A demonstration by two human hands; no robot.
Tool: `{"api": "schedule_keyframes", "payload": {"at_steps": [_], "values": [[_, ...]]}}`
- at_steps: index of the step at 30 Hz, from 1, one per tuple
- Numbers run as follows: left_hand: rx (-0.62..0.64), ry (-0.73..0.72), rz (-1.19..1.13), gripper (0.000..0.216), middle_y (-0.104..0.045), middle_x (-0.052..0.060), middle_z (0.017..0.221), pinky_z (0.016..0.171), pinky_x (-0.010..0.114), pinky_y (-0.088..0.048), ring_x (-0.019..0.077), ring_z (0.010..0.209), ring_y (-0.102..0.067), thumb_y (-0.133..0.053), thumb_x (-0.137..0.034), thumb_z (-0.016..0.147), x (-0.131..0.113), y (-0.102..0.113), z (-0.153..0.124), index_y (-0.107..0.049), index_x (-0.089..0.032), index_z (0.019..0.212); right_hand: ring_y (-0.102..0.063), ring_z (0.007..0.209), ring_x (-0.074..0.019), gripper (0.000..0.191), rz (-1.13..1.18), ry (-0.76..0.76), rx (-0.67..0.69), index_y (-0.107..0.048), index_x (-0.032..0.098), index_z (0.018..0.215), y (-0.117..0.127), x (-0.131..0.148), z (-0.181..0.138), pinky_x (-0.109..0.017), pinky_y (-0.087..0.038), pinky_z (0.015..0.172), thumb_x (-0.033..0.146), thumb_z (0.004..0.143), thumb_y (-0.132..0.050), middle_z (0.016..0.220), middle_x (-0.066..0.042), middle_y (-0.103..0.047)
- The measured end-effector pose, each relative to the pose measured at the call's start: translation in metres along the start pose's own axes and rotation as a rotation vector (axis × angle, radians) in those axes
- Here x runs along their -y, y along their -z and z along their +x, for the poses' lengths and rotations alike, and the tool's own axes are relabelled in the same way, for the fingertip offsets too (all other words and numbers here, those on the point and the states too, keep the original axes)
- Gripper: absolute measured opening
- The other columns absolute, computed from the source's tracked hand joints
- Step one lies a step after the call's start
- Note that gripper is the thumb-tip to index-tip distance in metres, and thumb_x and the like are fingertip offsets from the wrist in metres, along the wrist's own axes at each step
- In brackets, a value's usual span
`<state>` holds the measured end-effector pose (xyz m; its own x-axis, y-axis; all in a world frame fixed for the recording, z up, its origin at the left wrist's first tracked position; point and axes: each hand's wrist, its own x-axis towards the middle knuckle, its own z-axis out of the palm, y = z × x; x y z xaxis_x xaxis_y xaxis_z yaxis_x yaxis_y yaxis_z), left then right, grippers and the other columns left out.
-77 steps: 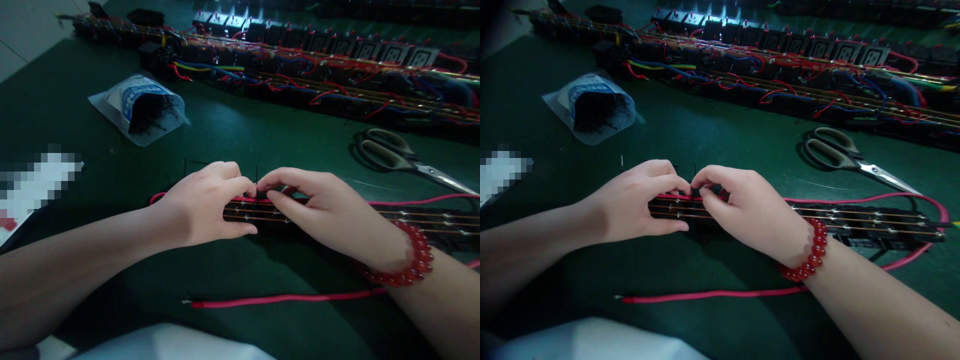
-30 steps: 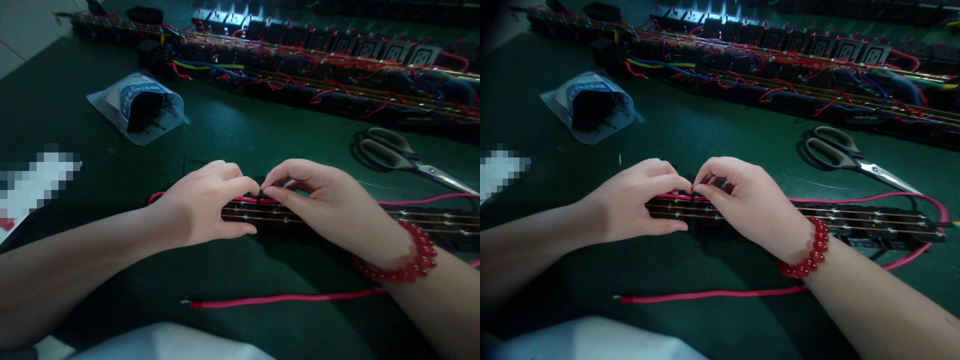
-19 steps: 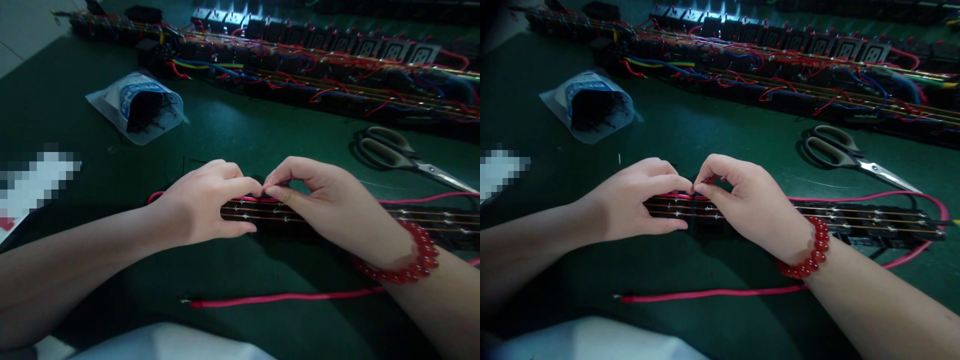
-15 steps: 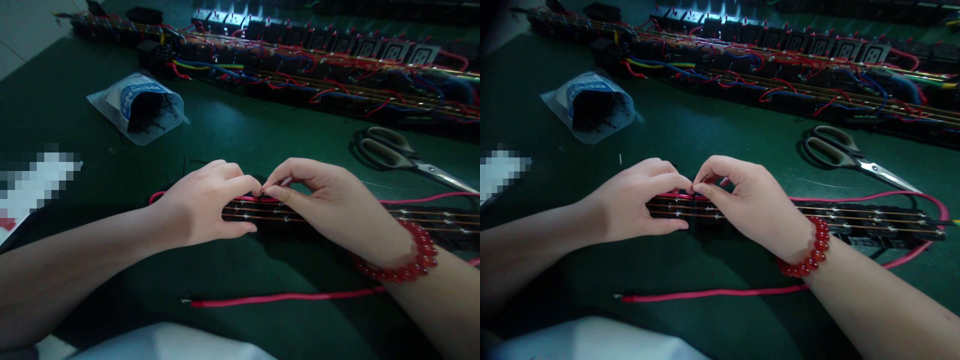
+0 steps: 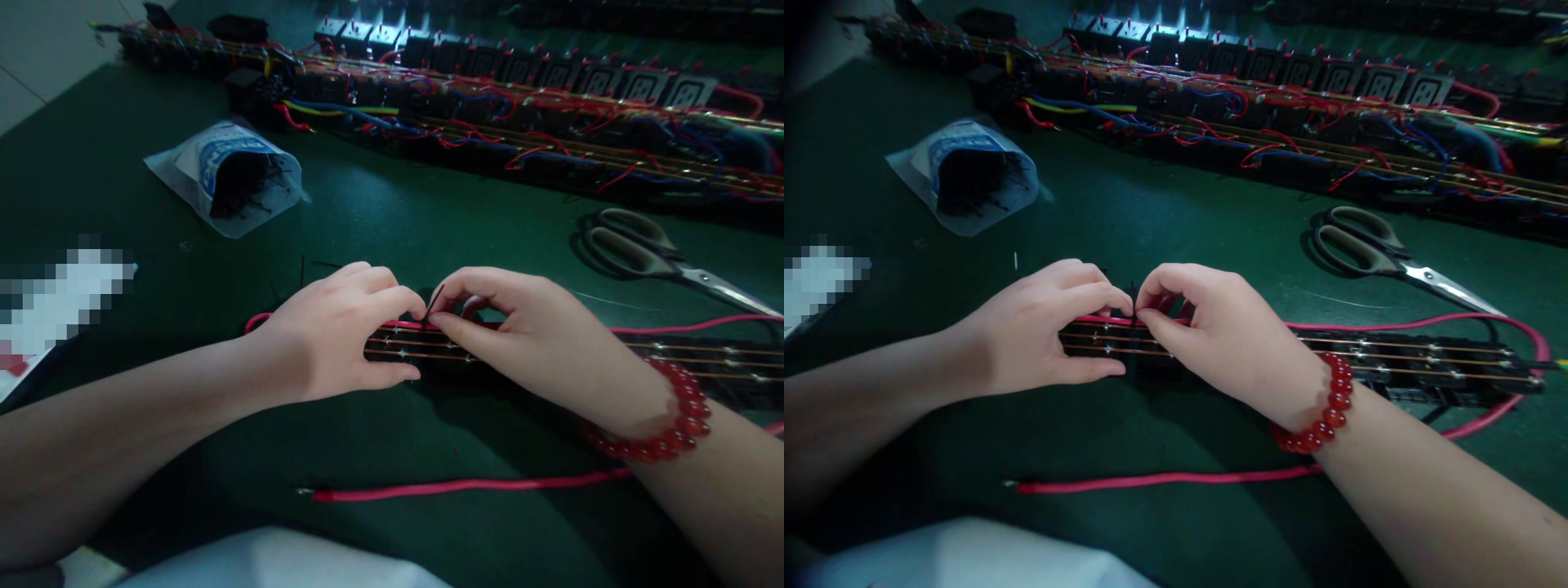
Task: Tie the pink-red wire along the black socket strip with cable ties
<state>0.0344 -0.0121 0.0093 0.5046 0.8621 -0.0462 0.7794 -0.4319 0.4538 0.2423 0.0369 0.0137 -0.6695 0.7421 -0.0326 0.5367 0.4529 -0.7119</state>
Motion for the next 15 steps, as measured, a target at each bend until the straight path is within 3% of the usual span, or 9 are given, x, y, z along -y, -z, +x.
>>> {"api": "schedule_keyframes", "payload": {"at_steps": [8, 15], "values": [[0.021, 0.014, -0.016, 0.034, -0.062, 0.005, 0.104, 0.081, 0.037, -0.046, 0.0236, 0.099, -0.055, -0.073, -0.037, 0.08, 0.0004, 0.0011, -0.0003, -0.063, -0.021, 0.108, -0.068, 0.07, -0.0155, 0.013, -0.028, 0.018, 0.0, -0.073, 0.024, 0.085, 0.0011, 0.0011, 0.0002, -0.027, -0.052, 0.062, 0.023, 0.085, -0.061, 0.082, 0.002, -0.075], [0.018, -0.016, 0.023, 0.025, -0.058, 0.003, 0.096, 0.072, 0.032, -0.042, 0.0205, 0.09, -0.052, -0.071, -0.035, 0.081, -0.0012, 0.0028, -0.0003, -0.059, -0.02, 0.098, -0.069, 0.07, -0.0163, 0.016, -0.012, 0.007, 0.014, -0.075, 0.025, 0.086, 0.0015, 0.0017, -0.0006, -0.028, -0.053, 0.061, 0.022, 0.085, -0.06, 0.082, 0.002, -0.077]]}}
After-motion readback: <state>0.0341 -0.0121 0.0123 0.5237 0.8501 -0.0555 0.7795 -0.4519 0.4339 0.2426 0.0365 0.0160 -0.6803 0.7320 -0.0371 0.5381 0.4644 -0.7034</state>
